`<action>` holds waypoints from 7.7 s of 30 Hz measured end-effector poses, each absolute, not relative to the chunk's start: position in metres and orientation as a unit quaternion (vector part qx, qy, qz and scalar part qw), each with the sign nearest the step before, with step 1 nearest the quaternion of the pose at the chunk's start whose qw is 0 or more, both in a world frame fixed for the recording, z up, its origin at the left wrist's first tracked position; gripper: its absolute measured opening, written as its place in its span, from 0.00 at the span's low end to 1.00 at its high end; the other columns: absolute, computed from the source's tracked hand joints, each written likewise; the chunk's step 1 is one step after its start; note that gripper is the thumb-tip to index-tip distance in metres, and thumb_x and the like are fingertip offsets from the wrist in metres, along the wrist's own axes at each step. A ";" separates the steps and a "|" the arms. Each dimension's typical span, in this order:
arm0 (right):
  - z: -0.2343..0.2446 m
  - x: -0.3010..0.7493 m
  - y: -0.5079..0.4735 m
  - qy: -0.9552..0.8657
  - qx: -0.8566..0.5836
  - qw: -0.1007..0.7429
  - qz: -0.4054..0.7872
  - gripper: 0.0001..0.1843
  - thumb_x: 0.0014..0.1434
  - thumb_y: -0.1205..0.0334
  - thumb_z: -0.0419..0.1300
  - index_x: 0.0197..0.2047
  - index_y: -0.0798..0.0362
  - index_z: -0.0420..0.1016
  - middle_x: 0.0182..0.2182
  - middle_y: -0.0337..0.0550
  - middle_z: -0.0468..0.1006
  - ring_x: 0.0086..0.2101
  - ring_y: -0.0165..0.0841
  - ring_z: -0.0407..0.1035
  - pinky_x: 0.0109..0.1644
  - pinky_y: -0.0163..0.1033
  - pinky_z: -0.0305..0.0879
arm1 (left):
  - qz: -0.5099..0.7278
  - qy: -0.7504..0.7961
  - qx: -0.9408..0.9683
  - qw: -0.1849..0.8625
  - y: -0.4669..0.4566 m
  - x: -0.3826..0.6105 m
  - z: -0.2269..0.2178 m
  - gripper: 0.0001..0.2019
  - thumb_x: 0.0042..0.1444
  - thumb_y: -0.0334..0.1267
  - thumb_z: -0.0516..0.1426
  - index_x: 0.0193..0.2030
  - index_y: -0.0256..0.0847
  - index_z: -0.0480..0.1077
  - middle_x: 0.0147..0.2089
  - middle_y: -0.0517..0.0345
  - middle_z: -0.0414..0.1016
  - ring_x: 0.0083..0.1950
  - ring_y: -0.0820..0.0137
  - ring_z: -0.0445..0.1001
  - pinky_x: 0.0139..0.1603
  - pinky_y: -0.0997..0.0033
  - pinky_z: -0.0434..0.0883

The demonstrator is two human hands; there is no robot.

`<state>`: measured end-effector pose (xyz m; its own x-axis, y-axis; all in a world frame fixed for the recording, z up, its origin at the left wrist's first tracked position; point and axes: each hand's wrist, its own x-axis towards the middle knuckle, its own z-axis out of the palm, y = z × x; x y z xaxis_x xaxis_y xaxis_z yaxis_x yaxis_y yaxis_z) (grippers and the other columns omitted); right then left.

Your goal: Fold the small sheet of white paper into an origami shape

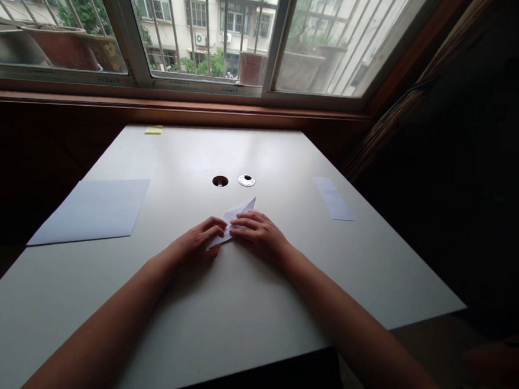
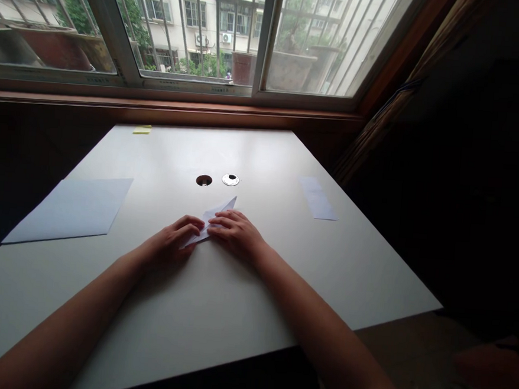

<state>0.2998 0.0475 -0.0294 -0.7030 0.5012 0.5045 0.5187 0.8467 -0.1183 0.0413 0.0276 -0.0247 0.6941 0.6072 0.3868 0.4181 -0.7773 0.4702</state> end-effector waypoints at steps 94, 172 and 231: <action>-0.017 0.306 0.031 -0.896 -0.283 0.326 -0.104 0.10 0.66 0.63 0.58 0.49 0.45 0.76 0.46 0.39 0.80 0.42 0.37 0.66 0.52 0.47 0.60 | 0.395 0.312 0.860 0.078 0.021 0.040 -0.022 0.17 0.61 0.34 0.59 0.57 0.45 0.70 0.50 0.51 0.76 0.43 0.69 0.78 0.46 0.68 0.78; -0.014 0.300 0.031 -0.901 -0.197 0.372 -0.108 0.19 0.63 0.68 0.63 0.55 0.44 0.75 0.47 0.41 0.81 0.44 0.34 0.74 0.49 0.43 0.74 | 0.449 0.365 0.465 0.670 0.024 0.056 -0.018 0.16 0.55 0.46 0.64 0.45 0.36 0.75 0.41 0.51 0.78 0.38 0.69 0.76 0.38 0.71 0.75; -0.026 0.292 0.038 -0.908 -0.380 0.171 0.048 0.37 0.59 0.35 0.59 0.64 0.47 0.68 0.61 0.49 0.68 0.58 0.48 0.59 0.60 0.55 0.60 | 0.110 0.450 0.886 -0.026 0.020 0.049 -0.034 0.29 0.67 0.54 0.47 0.70 0.44 0.57 0.72 0.49 0.58 0.72 0.56 0.55 0.69 0.54 0.59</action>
<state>0.2925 0.0376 -0.0263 -0.6522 0.7070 0.2735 0.6741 0.7059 -0.2175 0.0489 0.0198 -0.0342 0.5704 0.7918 0.2184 0.8032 -0.5933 0.0532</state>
